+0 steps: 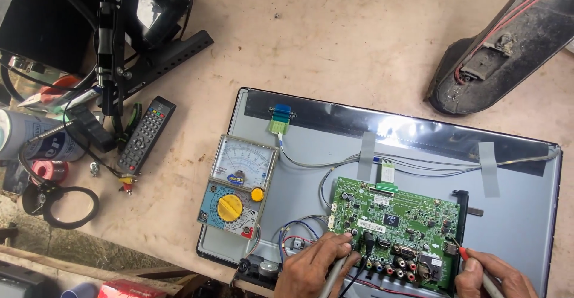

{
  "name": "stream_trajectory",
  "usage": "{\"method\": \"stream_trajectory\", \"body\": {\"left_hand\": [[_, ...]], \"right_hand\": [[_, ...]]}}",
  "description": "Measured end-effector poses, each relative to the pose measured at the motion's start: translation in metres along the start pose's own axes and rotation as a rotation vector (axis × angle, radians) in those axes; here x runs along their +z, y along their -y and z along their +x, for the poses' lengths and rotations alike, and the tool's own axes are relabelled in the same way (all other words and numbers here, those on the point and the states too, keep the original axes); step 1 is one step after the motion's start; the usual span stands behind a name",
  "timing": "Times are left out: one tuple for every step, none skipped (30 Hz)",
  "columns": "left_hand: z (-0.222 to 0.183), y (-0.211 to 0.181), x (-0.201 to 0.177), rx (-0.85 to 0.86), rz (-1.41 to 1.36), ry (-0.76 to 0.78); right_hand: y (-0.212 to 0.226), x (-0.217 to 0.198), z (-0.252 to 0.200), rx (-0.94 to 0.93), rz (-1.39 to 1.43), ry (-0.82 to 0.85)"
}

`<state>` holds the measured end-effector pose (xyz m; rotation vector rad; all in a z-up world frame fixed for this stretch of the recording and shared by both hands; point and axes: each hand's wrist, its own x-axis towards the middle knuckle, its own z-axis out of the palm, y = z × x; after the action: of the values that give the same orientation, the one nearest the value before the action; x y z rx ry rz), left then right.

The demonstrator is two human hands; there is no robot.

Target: Testing various components and test points on a television motherboard using an analog multimeter.

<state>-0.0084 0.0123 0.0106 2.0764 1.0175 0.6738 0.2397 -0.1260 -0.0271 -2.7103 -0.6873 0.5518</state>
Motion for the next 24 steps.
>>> {"method": "stream_trajectory", "body": {"left_hand": [[0.000,0.000,0.000,0.000,-0.001,0.001],[0.000,0.000,0.000,0.003,-0.004,-0.007],[0.000,0.000,0.000,0.006,-0.007,-0.016],[0.000,0.000,0.000,0.006,-0.007,-0.016],[0.000,0.000,0.000,0.004,-0.013,-0.016],[0.000,0.000,0.000,0.000,-0.018,-0.014],[-0.001,0.000,0.000,-0.002,-0.017,-0.015],[-0.001,0.000,0.001,0.004,-0.018,-0.023],[0.000,0.000,0.001,0.011,-0.020,-0.031],[-0.001,0.000,0.001,0.011,-0.019,-0.031],[-0.001,0.001,0.001,0.005,-0.024,-0.025],[-0.001,0.001,0.001,-0.001,-0.029,-0.019],[-0.001,0.001,0.001,-0.001,-0.029,-0.019],[-0.001,0.001,0.001,-0.003,-0.031,-0.019],[-0.001,0.002,0.002,-0.005,-0.034,-0.019],[-0.001,0.002,0.002,-0.005,-0.035,-0.019],[-0.001,0.002,0.002,-0.004,-0.028,-0.024],[-0.001,0.002,0.002,-0.003,-0.020,-0.029],[0.000,0.001,0.001,-0.002,-0.020,-0.029],[0.000,0.001,0.000,-0.006,-0.021,-0.027],[0.000,0.000,0.000,-0.009,-0.022,-0.024],[0.002,-0.002,-0.006,0.002,-0.043,-0.012],[0.004,-0.004,-0.009,0.002,0.010,-0.048],[0.005,-0.008,-0.007,0.006,0.037,-0.059]], "right_hand": [[-0.003,0.000,0.002,0.001,-0.001,0.000],[-0.005,0.000,0.004,0.023,-0.003,0.015],[-0.007,0.000,0.006,0.046,-0.005,0.029],[-0.012,0.001,0.009,0.045,-0.006,0.030],[-0.016,0.002,0.011,0.051,-0.005,0.052],[-0.021,0.003,0.013,0.058,-0.005,0.076],[-0.019,0.004,0.011,0.057,-0.005,0.078],[-0.018,0.004,0.010,0.050,-0.001,0.056],[-0.016,0.005,0.008,0.044,0.004,0.033],[-0.015,0.004,0.010,0.044,0.005,0.033],[-0.014,0.002,0.012,0.066,-0.017,0.067],[-0.013,0.001,0.014,0.088,-0.039,0.100],[-0.011,0.000,0.012,0.088,-0.039,0.100],[-0.008,0.000,0.011,0.076,-0.038,0.084],[-0.006,-0.001,0.009,0.064,-0.038,0.069],[-0.005,-0.001,0.008,0.065,-0.038,0.069],[-0.005,-0.001,0.006,0.058,-0.025,0.054],[-0.004,-0.001,0.006,0.052,-0.010,0.038],[-0.004,-0.001,0.006,0.051,-0.010,0.037],[-0.004,-0.002,0.006,0.060,-0.013,0.053],[-0.004,-0.003,0.007,0.069,-0.016,0.069],[0.032,-0.018,-0.013,0.087,-0.024,0.051],[0.068,-0.032,-0.030,0.052,0.130,-0.064],[0.098,-0.050,-0.050,0.044,0.270,-0.200]]}}
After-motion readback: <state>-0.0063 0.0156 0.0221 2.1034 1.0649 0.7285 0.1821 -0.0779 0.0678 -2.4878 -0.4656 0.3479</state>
